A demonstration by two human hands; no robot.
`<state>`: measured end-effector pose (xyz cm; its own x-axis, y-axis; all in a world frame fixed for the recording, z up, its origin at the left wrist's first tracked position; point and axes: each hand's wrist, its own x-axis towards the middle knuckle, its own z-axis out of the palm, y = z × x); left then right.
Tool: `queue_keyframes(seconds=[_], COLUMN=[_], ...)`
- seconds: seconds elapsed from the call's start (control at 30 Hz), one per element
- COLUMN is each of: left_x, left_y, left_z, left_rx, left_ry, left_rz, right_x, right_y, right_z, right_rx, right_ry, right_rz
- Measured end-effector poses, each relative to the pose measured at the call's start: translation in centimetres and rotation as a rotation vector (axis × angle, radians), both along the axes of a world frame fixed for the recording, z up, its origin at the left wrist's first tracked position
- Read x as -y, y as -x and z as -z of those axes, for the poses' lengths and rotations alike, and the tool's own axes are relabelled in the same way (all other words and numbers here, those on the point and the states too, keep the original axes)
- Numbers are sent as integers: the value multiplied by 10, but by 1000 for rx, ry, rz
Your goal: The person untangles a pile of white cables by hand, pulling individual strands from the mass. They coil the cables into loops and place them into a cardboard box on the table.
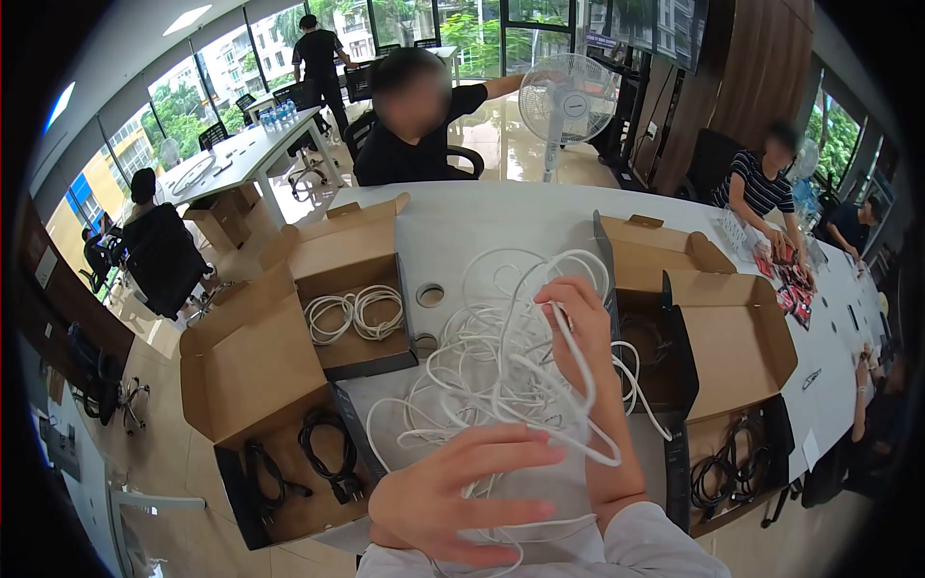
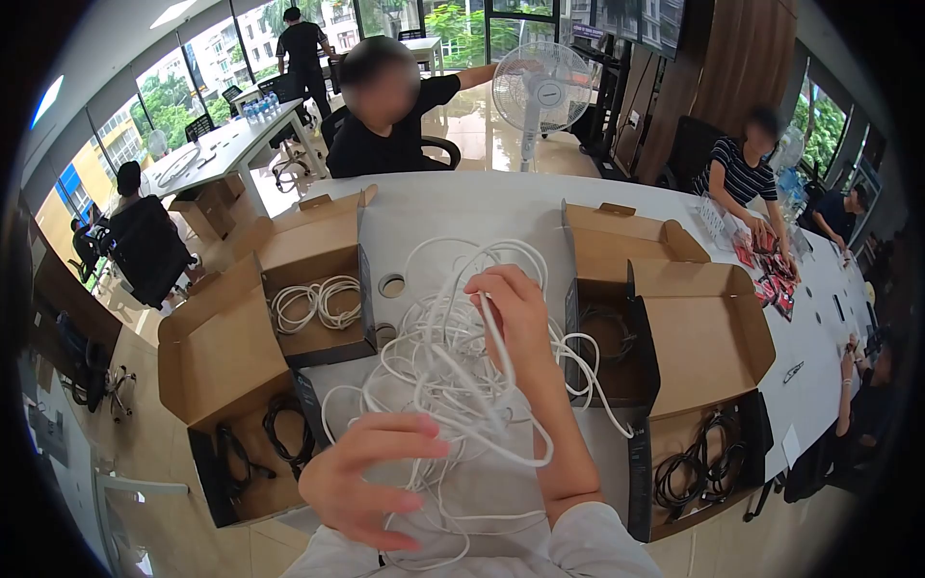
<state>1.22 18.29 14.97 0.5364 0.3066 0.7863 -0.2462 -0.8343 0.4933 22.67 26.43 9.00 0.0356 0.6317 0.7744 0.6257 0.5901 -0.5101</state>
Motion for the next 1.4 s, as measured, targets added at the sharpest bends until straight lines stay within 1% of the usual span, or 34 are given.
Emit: queue_keyframes(seconds=[0.07, 0.1, 0.13, 0.17, 0.23, 0.27, 0.37, 0.47, 0.57, 0.67, 0.77, 0.87, 0.93, 1.03, 1.07, 1.17, 1.27, 1.33, 1.37, 1.4], left_x=[-3, -4, -5, -7, -21, -27, -34, -42, -48, -53, -60, -67, -66, -62, -60, -53, -57, -55, -55, -55], left_y=[3, 3, 2, 1, -5, -8, -19, -28, -26, -23, -20, -14, -17, -26, -29, -36, -35, -30, -28, -27], left_z=[11, 11, 10, 9, 18, 22, 24, 32, 40, 47, 52, 65, 66, 54, 48, 41, 36, 28, 27, 26], left_rx=[256, 238, 218, 197, 114, 71, -38, -151, -289, -353, -536, -680, -682, -657, -644, -290, -175, -185, -161, -137], left_ry=[189, 297, 404, 510, 592, 633, 521, 298, 257, 291, 418, 295, 280, 322, 347, 338, -54, -278, -325, -373], left_rz=[56, -94, -245, -396, -443, -465, -506, -698, -780, -922, -1051, -1045, -961, -847, -812, -858, -914, -974, -966, -960], right_x=[9, 12, 6, 8, 12, 11, 10, 24, 23, 26, 25, 28, 31, 28, 28, 26, 23, 21, 21, 24], right_y=[1, 1, 3, 5, 8, 5, -3, 3, -6, -17, -29, -40, -43, -38, -33, -31, -30, -31, -31, -25], right_z=[-6, -9, -2, -1, 0, 2, 4, -7, -6, -9, -7, -10, -12, -11, -12, -12, -14, -18, -21, -23], right_rx=[-119, -179, -254, -390, -664, -707, -820, -999, -947, -1020, -1112, -1154, -1177, -1130, -1158, -1121, -1248, -1272, -1284, -1323], right_ry=[19, 28, -65, -55, -30, 29, 148, 198, 156, 75, -32, -69, -74, -33, -17, 8, 58, 144, 186, 252], right_rz=[-79, -119, -208, -325, -557, -597, -767, -809, -834, -864, -1088, -1272, -1352, -1214, -1141, -1060, -915, -871, -850, -672])
